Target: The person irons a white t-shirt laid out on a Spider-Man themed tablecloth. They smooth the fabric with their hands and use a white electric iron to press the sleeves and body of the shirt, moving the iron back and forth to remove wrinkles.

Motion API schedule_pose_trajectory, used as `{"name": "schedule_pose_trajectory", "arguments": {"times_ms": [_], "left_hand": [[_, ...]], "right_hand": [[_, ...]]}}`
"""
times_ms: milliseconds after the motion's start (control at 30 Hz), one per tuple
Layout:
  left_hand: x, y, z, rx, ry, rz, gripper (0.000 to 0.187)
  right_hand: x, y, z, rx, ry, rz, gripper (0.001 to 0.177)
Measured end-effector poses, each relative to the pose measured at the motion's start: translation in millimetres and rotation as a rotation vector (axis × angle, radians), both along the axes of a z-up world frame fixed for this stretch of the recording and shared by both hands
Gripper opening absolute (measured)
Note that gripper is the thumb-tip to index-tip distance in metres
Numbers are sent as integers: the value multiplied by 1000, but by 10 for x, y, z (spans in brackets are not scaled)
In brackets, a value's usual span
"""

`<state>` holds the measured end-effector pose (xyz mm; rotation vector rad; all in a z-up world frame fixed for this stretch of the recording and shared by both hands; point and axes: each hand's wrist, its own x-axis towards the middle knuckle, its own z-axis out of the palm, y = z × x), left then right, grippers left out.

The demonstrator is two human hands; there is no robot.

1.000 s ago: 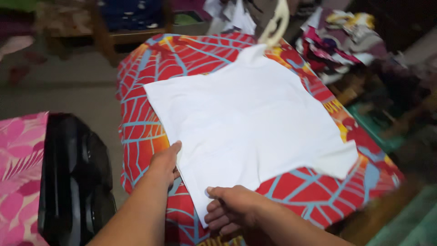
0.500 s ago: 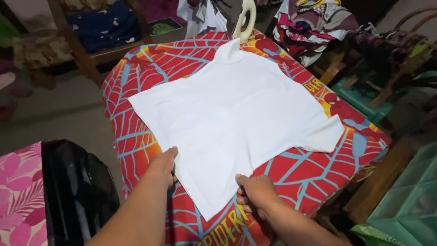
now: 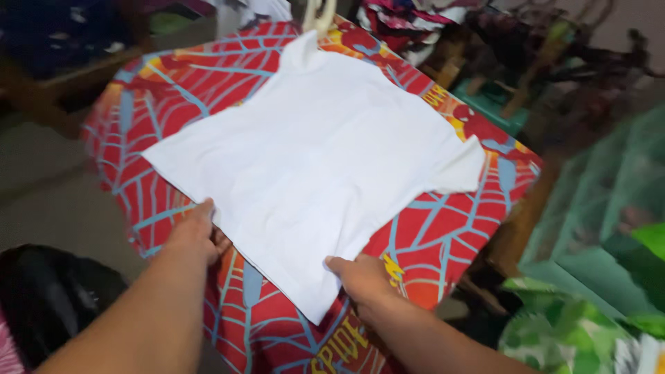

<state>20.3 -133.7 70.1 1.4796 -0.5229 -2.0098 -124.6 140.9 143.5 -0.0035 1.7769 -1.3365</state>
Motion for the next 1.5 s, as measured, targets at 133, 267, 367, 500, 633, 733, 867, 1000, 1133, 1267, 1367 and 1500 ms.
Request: {"name": "schedule_pose_trajectory", "arguments": {"times_ms": [133, 267, 367, 500, 633, 733, 867, 1000, 1133, 1267, 1367, 1500], "left_hand": [[-34, -174, -27, -20, -49, 5, 33], [-28, -391, -40, 76, 82, 76, 33], [22, -425, -23, 73, 155, 76, 34], [75, -364, 122, -5, 112, 41, 36], [147, -287, 308, -14, 36, 61, 36], [226, -244, 373, -5, 3, 79, 34], [381, -204, 370, -24, -59, 83, 33], [510, -187, 338, -31, -67, 87, 32], [642, -181, 333, -33, -164, 70, 33], [782, -183, 348, -22, -181, 73, 32], [816, -199, 315, 7, -107, 102, 30], [852, -295, 225, 49, 4, 101, 30]], "right_hand": [[236, -95, 40, 65, -39, -90, 31], [380, -150, 43, 144, 27, -115, 30], [463, -142, 10, 94, -15, -187, 28], [553, -116, -44, 95, -21, -225, 30], [640, -109, -102, 9, -32, -251, 34], [708, -74, -134, -32, -30, -239, 35], [853, -65, -156, 37, -38, -216, 35], [986, -63, -208, 45, -37, -176, 33], [1099, -28, -296, 85, -17, -109, 34], [1203, -22, -329, 179, 10, -56, 34], [1228, -57, -290, 134, -13, -50, 37], [1206, -123, -194, 3, -181, -197, 38]]}}
